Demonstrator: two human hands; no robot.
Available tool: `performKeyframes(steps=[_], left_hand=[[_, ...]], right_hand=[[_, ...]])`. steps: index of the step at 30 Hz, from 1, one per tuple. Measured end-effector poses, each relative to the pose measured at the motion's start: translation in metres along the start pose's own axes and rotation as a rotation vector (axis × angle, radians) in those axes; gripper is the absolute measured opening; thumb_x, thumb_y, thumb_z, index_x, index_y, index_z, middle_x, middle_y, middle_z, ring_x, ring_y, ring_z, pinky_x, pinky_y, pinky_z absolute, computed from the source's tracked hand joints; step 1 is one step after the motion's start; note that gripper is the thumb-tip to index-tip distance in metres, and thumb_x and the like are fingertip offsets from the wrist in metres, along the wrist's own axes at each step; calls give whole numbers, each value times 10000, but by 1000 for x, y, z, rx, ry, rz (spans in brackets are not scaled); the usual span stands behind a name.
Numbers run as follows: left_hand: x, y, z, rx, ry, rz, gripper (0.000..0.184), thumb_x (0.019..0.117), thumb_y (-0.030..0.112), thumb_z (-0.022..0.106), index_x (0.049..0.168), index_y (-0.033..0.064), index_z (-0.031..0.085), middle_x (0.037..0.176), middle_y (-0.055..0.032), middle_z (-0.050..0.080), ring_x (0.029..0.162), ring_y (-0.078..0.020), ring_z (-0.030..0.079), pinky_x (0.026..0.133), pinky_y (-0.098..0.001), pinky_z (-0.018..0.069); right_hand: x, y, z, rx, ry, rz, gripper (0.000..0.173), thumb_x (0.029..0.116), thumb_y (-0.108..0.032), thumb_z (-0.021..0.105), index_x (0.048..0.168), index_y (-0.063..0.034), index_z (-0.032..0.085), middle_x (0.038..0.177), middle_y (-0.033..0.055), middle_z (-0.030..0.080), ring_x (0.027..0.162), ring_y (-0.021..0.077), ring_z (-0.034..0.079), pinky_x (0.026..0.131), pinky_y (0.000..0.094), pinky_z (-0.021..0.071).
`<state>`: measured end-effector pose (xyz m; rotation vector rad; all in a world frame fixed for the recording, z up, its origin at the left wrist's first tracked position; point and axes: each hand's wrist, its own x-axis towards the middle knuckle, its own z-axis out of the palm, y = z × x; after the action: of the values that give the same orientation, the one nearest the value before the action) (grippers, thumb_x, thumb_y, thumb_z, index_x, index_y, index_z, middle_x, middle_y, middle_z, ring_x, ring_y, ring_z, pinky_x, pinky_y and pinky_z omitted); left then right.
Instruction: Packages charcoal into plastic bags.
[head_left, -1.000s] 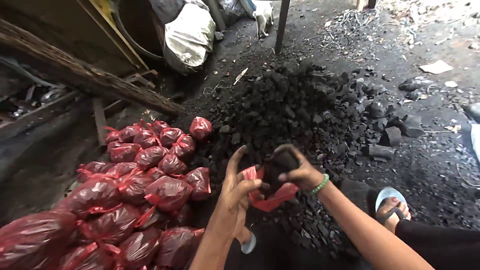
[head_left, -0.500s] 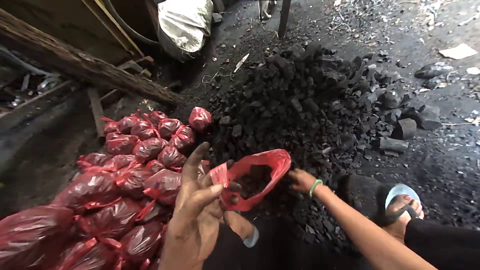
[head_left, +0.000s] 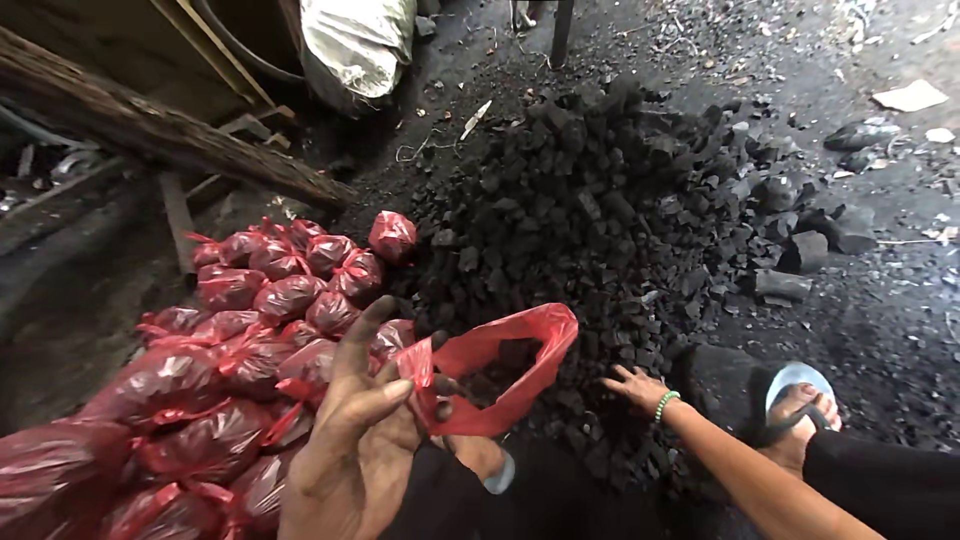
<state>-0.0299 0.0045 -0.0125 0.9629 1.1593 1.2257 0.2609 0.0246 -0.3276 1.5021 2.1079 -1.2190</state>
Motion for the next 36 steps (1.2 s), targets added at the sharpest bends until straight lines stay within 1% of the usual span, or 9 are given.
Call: performKeyframes(steps=[5,9,15,18,23,28,31,33,36], left_hand=[[6,-9,7,16,-166,-25,757,815,369,753,1492,287,423,1037,-44,715,752,-138,712,624,-293,613],[9,-17,23,130,-244,-96,792,821,331,692,1536,295,353,1034,-32,710,753,-115,707,648,-262,608],[13,-26,44,110,-331,-151,775,837,250,620,1552,319,330,1017,-52,712,722,-111,702,620,-242,592],[12,-25,50,46,-349,-179,781,837,288,654,1549,319,336,1019,-49,714,736,-113,703,629,-244,592],[13,-25,50,25,-325,-197,749,842,275,625,1537,305,348,992,-63,713,716,-124,703,605,-254,591],[12,-19,44,-13,-207,-92,641,887,253,560,1510,265,409,998,-31,682,722,-111,686,603,-261,591],[9,-13,41,-39,-194,-56,642,886,250,571,1507,273,410,1087,-35,683,745,-115,690,596,-257,586],[7,-10,38,-27,-196,-40,642,880,244,571,1501,281,411,1136,-16,686,766,-91,696,604,-238,588],[5,-9,28,-7,-201,-27,693,863,278,647,1514,283,407,1149,-17,680,790,-86,695,639,-239,596]], right_hand=[[-16,5,-34,543,290,-33,796,798,22,819,1511,-33,469,1501,286,481,1348,440,519,1130,578,419],[-49,-16,-80,1191,572,-212,755,787,58,758,1465,-64,450,1257,171,636,1050,256,665,875,456,587],[-86,-77,-132,1280,222,-841,748,671,-186,885,1326,-175,524,1183,26,718,954,154,723,739,327,629],[-83,-113,-132,655,203,-640,748,666,69,840,1360,-17,575,1269,171,655,1094,280,661,921,457,573],[-73,-133,-119,-86,130,-156,650,886,-22,750,1478,-219,568,1571,206,442,1274,547,532,955,734,466],[-97,-82,-131,671,584,-610,306,940,44,585,1214,0,715,1217,119,725,1022,196,714,939,395,580],[-72,-38,-95,1168,817,-335,213,982,-66,541,1169,-16,631,1056,104,715,836,186,715,745,378,628],[-51,-4,-50,773,607,83,468,963,-170,713,1354,45,571,1299,274,624,1123,410,654,961,575,545],[-39,-11,18,333,137,403,1024,800,-496,861,1620,-167,345,1664,300,207,1472,610,241,1075,844,251]])
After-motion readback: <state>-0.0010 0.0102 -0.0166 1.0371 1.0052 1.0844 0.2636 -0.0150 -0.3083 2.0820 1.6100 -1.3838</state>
